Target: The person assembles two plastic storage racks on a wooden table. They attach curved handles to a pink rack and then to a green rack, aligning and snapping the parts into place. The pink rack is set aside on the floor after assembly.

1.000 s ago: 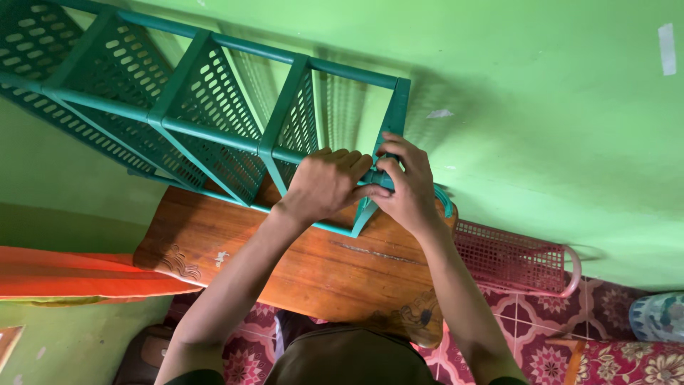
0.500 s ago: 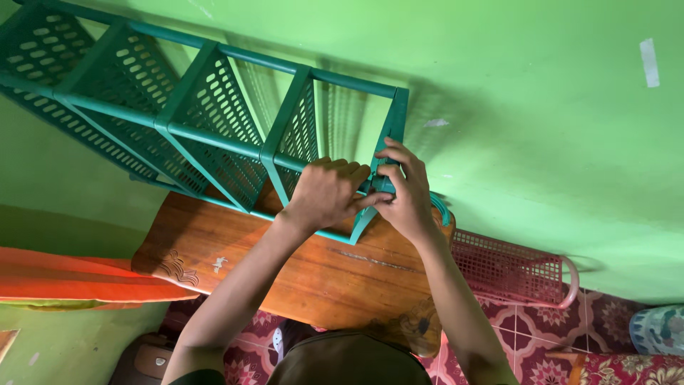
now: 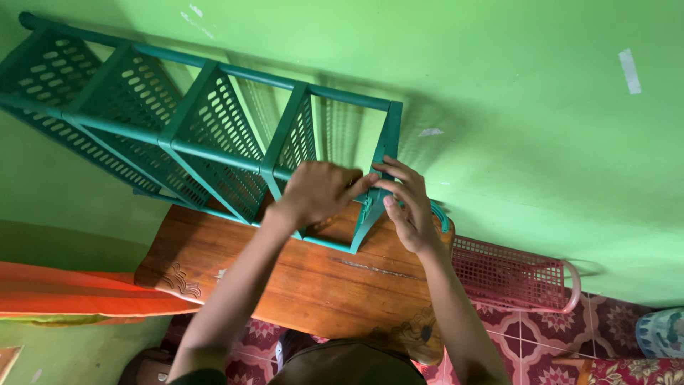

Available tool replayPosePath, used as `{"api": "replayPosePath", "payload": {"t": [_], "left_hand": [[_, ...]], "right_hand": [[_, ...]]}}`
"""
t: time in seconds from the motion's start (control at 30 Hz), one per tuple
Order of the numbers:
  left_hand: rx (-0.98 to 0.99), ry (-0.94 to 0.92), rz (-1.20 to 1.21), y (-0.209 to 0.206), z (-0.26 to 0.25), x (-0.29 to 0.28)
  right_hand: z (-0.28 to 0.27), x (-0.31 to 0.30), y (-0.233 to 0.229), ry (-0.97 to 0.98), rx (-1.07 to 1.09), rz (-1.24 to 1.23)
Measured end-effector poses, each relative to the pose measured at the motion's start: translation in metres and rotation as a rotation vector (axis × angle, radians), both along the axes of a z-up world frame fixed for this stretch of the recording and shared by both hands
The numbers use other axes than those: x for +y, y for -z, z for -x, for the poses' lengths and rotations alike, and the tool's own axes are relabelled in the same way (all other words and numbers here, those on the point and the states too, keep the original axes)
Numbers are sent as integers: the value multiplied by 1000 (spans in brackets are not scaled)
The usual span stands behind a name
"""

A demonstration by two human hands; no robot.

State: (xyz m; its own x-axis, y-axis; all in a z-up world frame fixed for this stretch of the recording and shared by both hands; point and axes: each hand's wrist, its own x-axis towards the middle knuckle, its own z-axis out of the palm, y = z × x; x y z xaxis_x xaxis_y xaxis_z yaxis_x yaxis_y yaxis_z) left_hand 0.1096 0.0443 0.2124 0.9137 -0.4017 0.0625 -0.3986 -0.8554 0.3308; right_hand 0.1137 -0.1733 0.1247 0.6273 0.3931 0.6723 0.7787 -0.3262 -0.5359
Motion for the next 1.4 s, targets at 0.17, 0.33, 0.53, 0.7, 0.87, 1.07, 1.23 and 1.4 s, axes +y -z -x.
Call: {"api": "replayPosePath", "payload": {"t": [0.17, 0.33, 0.53, 0.7, 0.87, 1.07, 1.23, 1.4], "left_hand": [[-140, 9, 87, 18, 4, 1], [-268, 140, 153, 33, 4, 11], [-97, 178, 259, 18, 6, 21], [-24, 244, 502, 0, 3, 29], [-397, 292, 396, -26, -41, 26], [-623, 254, 306, -35, -97, 15], [-434, 309, 129, -23, -116, 10], [-448, 352, 101, -19, -122, 9]], "right_hand": [[-21, 7, -3, 22, 160, -263], [-64, 21, -9, 154, 224, -405], [-92, 30, -21, 43, 440, -405], [-87, 35, -25, 14, 672, -555], [-84, 35, -20, 1, 612, -570], [-75, 34, -22, -6, 557, -527], [-76, 31, -24, -35, 581, -497], [-95, 24, -20, -23, 618, -481]]}}
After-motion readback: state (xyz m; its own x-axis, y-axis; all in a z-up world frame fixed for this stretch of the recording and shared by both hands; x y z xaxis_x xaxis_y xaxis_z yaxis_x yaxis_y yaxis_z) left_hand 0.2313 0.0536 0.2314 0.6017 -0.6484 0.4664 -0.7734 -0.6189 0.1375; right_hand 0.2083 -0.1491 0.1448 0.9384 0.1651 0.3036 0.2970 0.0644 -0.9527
